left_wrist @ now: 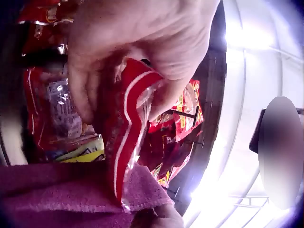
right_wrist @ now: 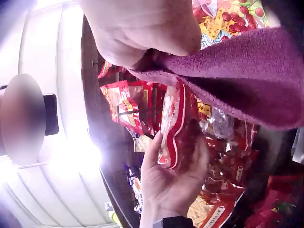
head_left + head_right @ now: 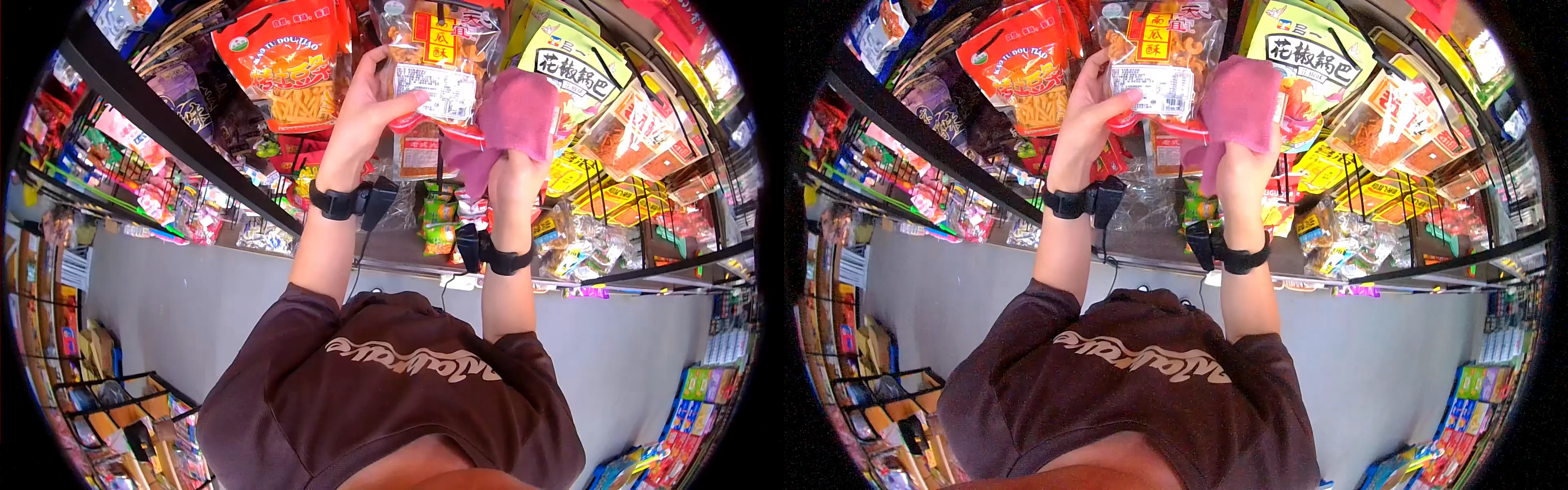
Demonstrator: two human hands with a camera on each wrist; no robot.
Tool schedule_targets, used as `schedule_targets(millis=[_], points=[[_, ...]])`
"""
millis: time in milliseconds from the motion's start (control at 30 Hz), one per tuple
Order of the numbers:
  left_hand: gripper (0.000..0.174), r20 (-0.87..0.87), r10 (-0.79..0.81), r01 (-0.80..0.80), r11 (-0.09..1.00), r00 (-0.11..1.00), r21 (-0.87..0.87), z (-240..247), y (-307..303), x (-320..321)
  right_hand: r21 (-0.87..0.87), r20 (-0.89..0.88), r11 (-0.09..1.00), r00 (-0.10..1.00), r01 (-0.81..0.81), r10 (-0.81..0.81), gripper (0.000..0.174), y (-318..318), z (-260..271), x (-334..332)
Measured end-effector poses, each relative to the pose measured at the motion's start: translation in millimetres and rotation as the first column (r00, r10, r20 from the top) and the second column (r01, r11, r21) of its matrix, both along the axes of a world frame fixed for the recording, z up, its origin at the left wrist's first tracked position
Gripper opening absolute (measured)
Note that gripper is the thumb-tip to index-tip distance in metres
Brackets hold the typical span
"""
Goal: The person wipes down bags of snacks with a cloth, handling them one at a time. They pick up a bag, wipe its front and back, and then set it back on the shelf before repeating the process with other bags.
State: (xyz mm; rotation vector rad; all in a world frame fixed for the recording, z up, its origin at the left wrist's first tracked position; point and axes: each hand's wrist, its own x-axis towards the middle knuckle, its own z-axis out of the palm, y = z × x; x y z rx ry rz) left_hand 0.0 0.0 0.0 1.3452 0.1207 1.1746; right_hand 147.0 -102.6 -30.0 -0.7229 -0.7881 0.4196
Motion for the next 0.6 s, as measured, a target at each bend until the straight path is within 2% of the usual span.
schedule_targets(millis=[67, 167, 200, 267, 400, 467, 533, 600], points=[[0.066, -0.036, 0.029, -0.030, 0.999, 0.999, -0.042, 9.1, -2.3, -8.7, 0.036, 0.104, 0.992, 0.987, 0.122, -0.125, 0.031, 4.0, -4.2, -4.5], [0.061, -0.064, 0.101, -0.111, 0.977, 0.993, -0.184, 9.7, -6.0, 6.6, 0.000, 0.136, 0.984, 0.975, 0.176, -0.175, 0.030, -6.7, 2.8, 3.9], [0.061, -0.065, 0.110, -0.120, 0.977, 0.992, -0.179, 9.3, -2.3, 7.1, 0.004, 0.132, 0.986, 0.977, 0.168, -0.167, 0.030, -4.7, 0.5, 6.1], [0.051, -0.133, 0.207, -0.207, 0.978, 0.969, 0.012, 4.0, 6.5, 9.5, 0.065, 0.002, 0.992, 0.994, 0.108, -0.108, 0.030, -0.9, -5.6, 13.0], [0.039, -0.145, 0.264, -0.264, 0.964, 0.954, 0.019, -1.4, 14.2, 17.6, 0.101, -0.055, 0.988, 0.992, 0.121, -0.116, 0.030, 1.3, 6.8, 8.7], [0.038, -0.101, 0.236, -0.238, 0.971, 0.967, -0.011, -9.3, 24.3, 23.5, 0.001, 0.062, 0.985, 0.983, 0.170, -0.170, 0.031, 3.7, 5.2, 11.5], [0.039, -0.044, 0.124, -0.129, 0.984, 0.991, -0.126, -7.1, 24.1, 24.6, -0.008, 0.063, 0.984, 0.983, 0.176, -0.175, 0.032, 7.3, 0.7, 15.4], [0.040, -0.031, 0.133, -0.136, 0.985, 0.991, -0.110, -4.6, 20.2, 24.3, -0.016, 0.062, 0.983, 0.982, 0.181, -0.179, 0.033, 10.6, 2.4, 16.4]])
